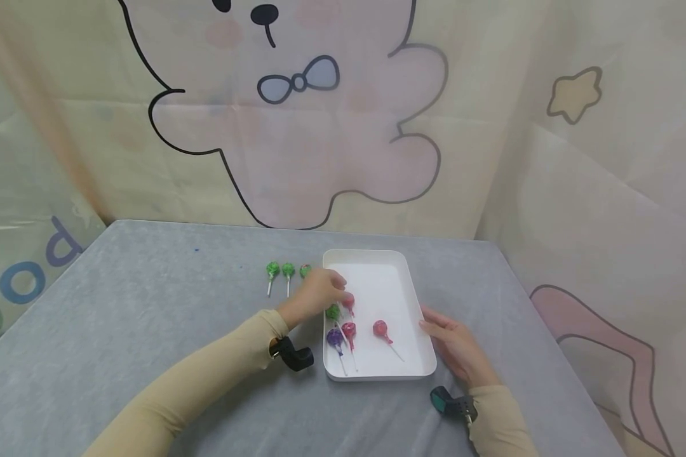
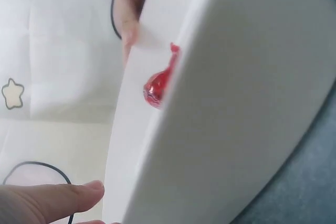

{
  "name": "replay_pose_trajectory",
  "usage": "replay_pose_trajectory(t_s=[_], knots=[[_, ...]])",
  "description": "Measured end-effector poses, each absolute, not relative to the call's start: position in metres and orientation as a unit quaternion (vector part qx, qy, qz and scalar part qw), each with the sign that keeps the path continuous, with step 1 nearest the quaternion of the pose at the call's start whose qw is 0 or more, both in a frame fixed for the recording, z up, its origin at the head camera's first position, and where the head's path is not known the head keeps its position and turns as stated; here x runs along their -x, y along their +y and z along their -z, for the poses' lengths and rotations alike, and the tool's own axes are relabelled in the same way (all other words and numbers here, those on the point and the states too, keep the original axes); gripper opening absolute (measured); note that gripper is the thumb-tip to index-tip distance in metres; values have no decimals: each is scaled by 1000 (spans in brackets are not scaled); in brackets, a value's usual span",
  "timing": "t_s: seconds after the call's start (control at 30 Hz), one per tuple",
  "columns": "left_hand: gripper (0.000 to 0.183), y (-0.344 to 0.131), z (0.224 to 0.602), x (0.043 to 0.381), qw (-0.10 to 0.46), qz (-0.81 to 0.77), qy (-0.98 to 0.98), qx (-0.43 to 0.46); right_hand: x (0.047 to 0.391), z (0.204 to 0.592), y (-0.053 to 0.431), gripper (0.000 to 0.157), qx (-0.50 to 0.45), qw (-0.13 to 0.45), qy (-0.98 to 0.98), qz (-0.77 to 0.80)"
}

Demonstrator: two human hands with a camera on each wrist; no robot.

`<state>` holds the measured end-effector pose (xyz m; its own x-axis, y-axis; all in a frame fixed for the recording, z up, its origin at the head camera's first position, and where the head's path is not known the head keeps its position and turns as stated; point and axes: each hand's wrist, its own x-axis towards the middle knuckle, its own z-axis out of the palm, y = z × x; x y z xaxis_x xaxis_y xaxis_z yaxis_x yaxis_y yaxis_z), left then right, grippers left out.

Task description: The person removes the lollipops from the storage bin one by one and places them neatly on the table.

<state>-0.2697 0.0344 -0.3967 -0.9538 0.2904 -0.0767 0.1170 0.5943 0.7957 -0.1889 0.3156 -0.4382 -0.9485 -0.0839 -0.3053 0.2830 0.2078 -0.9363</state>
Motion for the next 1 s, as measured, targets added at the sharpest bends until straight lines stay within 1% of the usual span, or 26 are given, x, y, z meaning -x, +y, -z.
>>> replay_pose_trajectory(t_s=[0.17,0.4,0.53,0.67,0.73,0.8,0.93,1.0], knots=[[31,38,396,266,70,-370,915,-144,189,438,315,68,-66,146,762,628],[25,42,397,264,51,-340,924,-168,188,437,314,68,-69,146,765,624],[15,45,398,263,45,-340,923,-173,187,437,315,68,-69,147,766,622],[36,49,401,262,41,-335,926,-167,188,438,316,67,-64,148,763,625],[41,50,402,262,37,-328,929,-167,188,438,316,67,-62,150,762,626],[36,51,404,262,32,-324,930,-169,188,438,316,67,-62,150,763,626],[14,51,408,264,27,-340,924,-173,188,437,315,67,-66,148,764,624],[10,51,411,266,29,-361,916,-172,188,437,315,67,-67,148,765,624]])
